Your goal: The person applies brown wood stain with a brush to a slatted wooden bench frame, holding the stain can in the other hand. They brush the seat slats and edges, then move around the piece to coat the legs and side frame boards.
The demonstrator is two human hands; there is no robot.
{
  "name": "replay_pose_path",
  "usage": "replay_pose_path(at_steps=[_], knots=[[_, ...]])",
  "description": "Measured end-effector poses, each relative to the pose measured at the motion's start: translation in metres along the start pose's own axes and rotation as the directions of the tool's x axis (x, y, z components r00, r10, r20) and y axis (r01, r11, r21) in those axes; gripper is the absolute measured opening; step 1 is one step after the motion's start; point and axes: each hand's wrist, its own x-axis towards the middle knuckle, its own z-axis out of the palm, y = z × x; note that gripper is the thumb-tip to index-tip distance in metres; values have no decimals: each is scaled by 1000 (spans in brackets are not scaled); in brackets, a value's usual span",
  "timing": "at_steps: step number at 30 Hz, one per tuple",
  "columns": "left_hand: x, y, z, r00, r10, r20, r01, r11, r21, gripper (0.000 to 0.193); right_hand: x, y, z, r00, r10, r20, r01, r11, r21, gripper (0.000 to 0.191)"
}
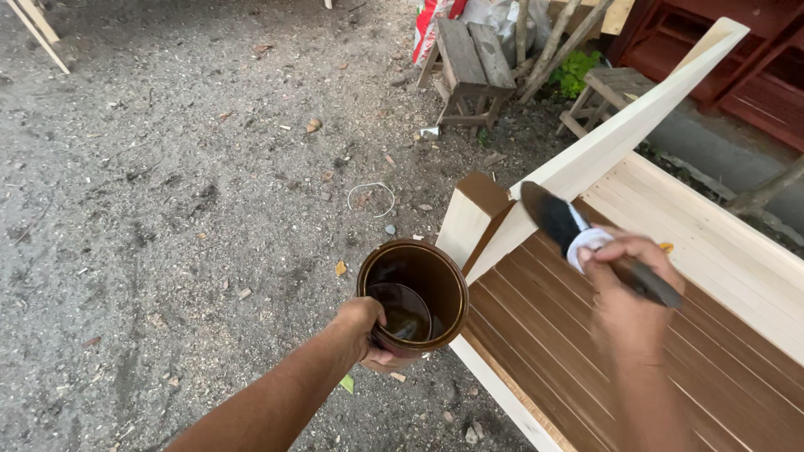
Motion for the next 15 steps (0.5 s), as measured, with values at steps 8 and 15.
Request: replay_pose_path(at_steps=[8, 15], knots=[[21, -7, -8, 999, -29, 12, 29, 999, 38, 48, -72, 142, 22, 675, 732, -89, -273, 361, 892, 26], [36, -13, -13, 998, -39, 42, 37, 999, 38, 48, -74, 180, 27, 610, 792, 10, -131, 89, 987, 14]])
